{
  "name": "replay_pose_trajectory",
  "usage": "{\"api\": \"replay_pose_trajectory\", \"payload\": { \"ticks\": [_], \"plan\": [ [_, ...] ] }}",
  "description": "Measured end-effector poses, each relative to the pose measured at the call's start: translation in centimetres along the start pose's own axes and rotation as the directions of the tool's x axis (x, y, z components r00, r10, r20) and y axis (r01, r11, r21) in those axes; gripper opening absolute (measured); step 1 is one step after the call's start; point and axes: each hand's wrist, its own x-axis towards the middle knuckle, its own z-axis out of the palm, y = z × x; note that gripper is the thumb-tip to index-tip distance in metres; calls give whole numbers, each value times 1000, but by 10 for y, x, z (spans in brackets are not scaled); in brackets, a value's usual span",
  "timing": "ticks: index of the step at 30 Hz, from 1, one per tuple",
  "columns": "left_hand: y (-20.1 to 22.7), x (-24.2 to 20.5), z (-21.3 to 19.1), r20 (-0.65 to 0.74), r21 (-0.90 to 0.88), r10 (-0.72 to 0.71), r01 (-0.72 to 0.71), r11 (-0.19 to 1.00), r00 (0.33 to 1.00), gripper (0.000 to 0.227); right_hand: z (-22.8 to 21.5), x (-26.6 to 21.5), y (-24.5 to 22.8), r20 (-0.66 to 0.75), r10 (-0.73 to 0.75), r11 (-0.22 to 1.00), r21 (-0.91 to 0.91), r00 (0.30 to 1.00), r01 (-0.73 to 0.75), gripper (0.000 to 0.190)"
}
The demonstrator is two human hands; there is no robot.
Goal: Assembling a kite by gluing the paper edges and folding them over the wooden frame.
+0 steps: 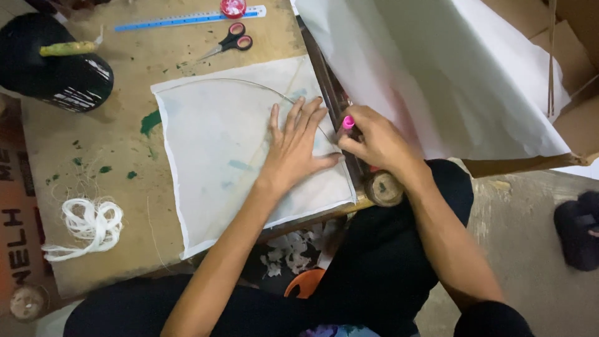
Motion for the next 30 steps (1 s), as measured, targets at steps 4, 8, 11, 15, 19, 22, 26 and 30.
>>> {"api": "replay_pose_trajectory", "payload": {
  "ticks": [4, 8, 11, 15, 19, 22, 26, 30],
  "plan": [
    [-4, -3, 7, -20, 2, 33, -33, 999, 999, 93, -7, -3, -8, -18, 67, 996, 59, 998, -66, 25],
    [-2, -8, 7, 3, 71, 38, -38, 997, 999, 98, -3, -10, -15, 7, 82, 989, 123, 997, -82, 29],
    [0, -10, 8, 18, 82, 37, -39, 996, 999, 106, -6, -10, -17, 9, 38, 995, 87, 999, -39, 27],
    [4, -11, 2, 18, 41, 24, -25, 999, 1000, 105, -13, -11, -25, 28, -64, 996, 61, 998, 63, 23],
    [5, -13, 1, 21, 41, 11, -12, 999, 1000, 104, -9, -8, -29, -9, -117, 993, -13, 993, 116, 26],
    [6, -14, 2, 21, 45, 16, -17, 999, 1000, 102, -6, -14, -19, -7, -143, 988, -52, 990, 142, 22],
    [1, -10, 4, 21, 8, 27, -27, 1000, 999, 103, -12, -19, -13, -65, -49, 998, 33, 997, 51, 21],
    [8, -12, 2, 23, 41, 35, -36, 999, 999, 102, -14, -28, -31, -53, 28, 986, 164, 998, -19, 27]
  ]
}}
